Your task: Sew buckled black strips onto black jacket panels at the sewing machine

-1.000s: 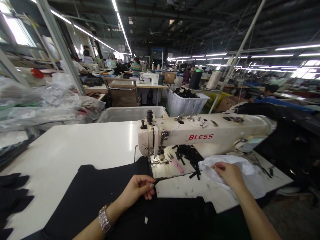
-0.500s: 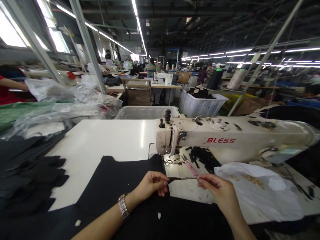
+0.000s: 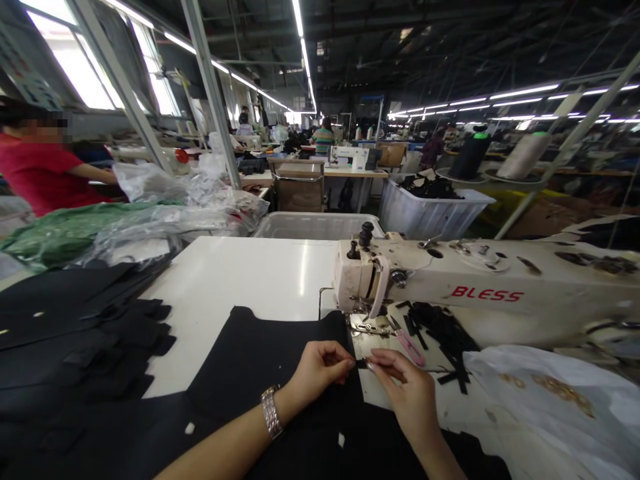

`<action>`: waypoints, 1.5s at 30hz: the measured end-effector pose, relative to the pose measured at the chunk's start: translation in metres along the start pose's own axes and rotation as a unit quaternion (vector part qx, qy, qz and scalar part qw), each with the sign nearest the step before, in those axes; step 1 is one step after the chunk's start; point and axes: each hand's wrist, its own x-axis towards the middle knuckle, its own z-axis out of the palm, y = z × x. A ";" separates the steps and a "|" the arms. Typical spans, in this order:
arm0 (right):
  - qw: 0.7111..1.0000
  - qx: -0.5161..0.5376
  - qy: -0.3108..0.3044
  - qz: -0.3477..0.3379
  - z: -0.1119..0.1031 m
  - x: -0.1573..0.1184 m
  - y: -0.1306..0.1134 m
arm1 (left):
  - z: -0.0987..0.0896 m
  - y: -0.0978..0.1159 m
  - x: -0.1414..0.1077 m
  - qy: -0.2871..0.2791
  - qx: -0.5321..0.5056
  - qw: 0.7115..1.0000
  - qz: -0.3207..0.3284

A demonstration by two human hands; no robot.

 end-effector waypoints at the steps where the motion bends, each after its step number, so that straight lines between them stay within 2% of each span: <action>1: 1.000 0.001 -0.003 0.004 0.001 0.000 0.000 | 0.000 0.000 -0.001 0.007 0.017 1.000 0.007; 6: 0.999 0.022 -0.010 0.027 0.004 0.001 0.003 | 0.000 0.002 -0.005 0.032 0.147 0.987 0.063; 11: 0.999 0.019 -0.044 -0.003 0.005 0.001 0.007 | -0.002 0.006 -0.006 0.041 0.305 0.935 0.178; 16: 0.998 0.012 -0.054 -0.003 0.006 0.001 0.007 | -0.003 0.005 -0.006 0.014 0.360 0.895 0.261; 20: 0.998 0.016 -0.059 0.017 0.008 -0.001 0.005 | -0.002 0.003 -0.008 0.005 0.391 0.875 0.284; 24: 0.995 0.042 -0.076 0.052 0.009 -0.001 0.004 | -0.003 0.006 -0.008 -0.027 0.352 0.903 0.245; 28: 0.983 0.105 -0.095 0.120 0.006 0.001 0.006 | -0.005 0.009 -0.005 -0.031 0.293 0.938 0.184; 31: 0.977 0.116 -0.105 0.146 0.005 0.003 0.009 | -0.005 0.009 -0.004 -0.043 0.273 0.948 0.159; 34: 0.981 0.080 -0.109 0.138 0.006 0.003 0.011 | -0.004 0.009 -0.004 -0.042 0.275 0.949 0.150; 39: 0.993 0.020 -0.100 0.067 0.008 0.000 0.008 | -0.003 0.012 -0.007 -0.035 0.268 0.956 0.118; 45: 0.996 0.020 -0.078 0.049 0.007 -0.002 0.011 | -0.006 0.014 -0.014 -0.140 0.152 0.975 0.086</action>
